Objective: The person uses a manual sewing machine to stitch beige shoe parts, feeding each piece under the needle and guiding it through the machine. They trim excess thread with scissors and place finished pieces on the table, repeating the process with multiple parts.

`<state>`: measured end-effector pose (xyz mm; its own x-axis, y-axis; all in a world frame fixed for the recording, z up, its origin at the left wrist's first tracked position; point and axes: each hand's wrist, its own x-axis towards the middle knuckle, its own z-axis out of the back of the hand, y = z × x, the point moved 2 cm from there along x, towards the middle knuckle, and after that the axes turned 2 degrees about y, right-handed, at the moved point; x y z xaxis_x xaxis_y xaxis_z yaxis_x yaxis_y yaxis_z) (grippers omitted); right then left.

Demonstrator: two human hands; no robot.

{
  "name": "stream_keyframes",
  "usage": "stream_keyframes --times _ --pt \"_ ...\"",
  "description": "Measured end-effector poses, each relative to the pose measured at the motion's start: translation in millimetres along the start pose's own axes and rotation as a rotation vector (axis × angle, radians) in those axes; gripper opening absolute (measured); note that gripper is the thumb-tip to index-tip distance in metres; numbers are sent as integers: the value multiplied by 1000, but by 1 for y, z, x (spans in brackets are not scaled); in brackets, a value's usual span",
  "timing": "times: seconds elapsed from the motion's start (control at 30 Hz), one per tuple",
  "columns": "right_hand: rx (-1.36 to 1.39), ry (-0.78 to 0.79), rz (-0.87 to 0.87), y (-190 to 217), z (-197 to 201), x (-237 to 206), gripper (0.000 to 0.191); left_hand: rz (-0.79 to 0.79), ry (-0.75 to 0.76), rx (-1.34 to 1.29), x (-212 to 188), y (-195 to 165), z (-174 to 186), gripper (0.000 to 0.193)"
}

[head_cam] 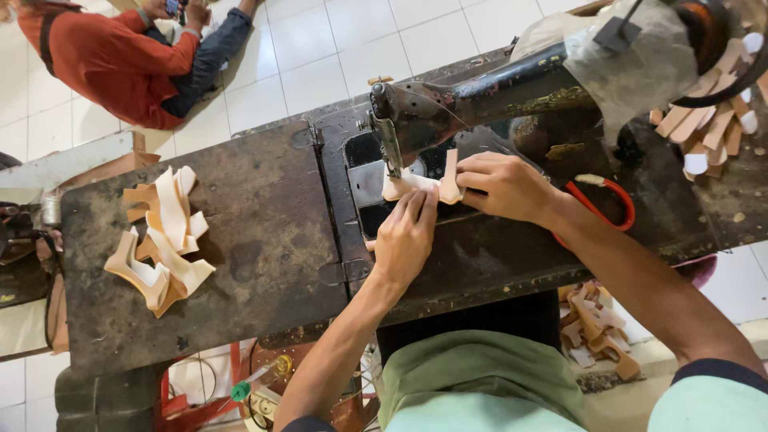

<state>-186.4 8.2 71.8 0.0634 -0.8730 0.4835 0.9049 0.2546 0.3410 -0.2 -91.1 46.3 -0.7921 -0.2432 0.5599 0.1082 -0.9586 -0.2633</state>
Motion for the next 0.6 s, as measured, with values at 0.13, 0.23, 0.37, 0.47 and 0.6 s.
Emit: stream_keyframes --times 0.13,0.23,0.37,0.47,0.6 --pt "22 -14 -7 -3 -1 -1 20 8 -5 6 2 3 -4 38" --pt "30 -4 -4 -4 0 1 20 15 1 -4 3 6 -6 35" --pt "38 27 12 -4 0 2 20 39 15 -29 0 9 -6 35" --pt "61 -3 35 -4 0 3 22 38 16 -24 -1 12 -4 35" --pt "39 -19 59 -3 -1 2 23 32 48 -15 0 15 -1 35"
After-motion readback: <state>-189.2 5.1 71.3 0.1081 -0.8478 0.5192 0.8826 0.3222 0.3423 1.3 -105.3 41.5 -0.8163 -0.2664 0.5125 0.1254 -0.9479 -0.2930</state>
